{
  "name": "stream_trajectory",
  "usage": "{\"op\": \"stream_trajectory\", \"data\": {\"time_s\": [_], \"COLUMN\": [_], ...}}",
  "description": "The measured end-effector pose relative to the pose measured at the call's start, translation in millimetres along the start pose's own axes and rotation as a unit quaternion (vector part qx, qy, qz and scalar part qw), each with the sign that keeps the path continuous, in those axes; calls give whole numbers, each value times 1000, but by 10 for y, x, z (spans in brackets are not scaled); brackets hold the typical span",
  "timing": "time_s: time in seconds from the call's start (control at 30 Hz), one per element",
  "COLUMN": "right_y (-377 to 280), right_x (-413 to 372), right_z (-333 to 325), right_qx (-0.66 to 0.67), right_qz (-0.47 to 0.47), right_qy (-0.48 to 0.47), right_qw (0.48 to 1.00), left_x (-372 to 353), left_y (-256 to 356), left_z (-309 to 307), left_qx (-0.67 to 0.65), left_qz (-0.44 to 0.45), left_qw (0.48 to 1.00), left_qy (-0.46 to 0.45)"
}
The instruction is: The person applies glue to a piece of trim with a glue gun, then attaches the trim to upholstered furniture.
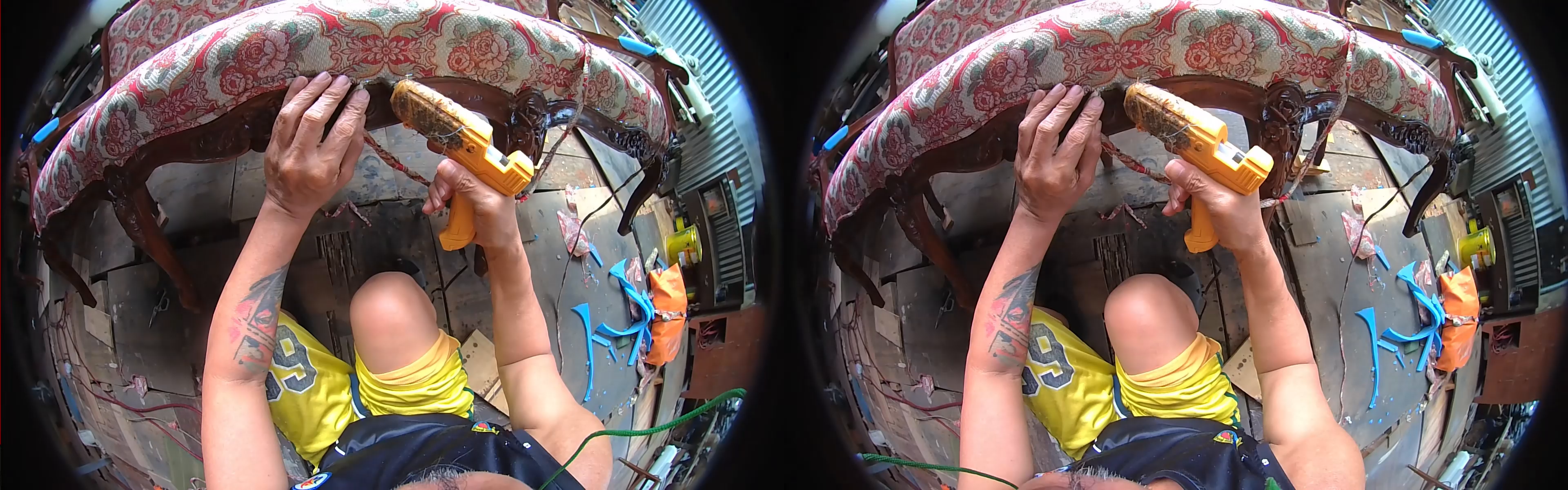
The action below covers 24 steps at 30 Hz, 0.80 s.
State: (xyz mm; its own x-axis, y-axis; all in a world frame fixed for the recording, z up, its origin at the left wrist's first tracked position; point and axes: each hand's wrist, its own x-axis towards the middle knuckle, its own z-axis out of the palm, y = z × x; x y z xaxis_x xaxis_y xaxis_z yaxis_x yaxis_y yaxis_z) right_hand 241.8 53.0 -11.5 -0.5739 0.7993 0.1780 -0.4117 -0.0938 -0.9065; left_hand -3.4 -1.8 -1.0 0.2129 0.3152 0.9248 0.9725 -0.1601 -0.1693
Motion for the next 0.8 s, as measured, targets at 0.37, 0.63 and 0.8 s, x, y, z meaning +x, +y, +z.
{"op": "stream_trajectory", "data": {"time_s": [0.37, 0.63, 0.8], "right_y": [9, 14, -13], "right_x": [-7, -15, -26], "right_z": [-23, -62, -56], "right_qx": [6, -1, -19], "right_qz": [0, 1, 8], "right_qy": [4, 7, 3], "right_qw": [1000, 1000, 1000], "left_x": [-5, -3, -3], "left_y": [-5, -11, -8], "left_z": [15, 27, 19], "left_qx": [0, 16, 8], "left_qz": [1, 6, 4], "left_qw": [1000, 1000, 1000], "left_qy": [7, 11, 10]}}
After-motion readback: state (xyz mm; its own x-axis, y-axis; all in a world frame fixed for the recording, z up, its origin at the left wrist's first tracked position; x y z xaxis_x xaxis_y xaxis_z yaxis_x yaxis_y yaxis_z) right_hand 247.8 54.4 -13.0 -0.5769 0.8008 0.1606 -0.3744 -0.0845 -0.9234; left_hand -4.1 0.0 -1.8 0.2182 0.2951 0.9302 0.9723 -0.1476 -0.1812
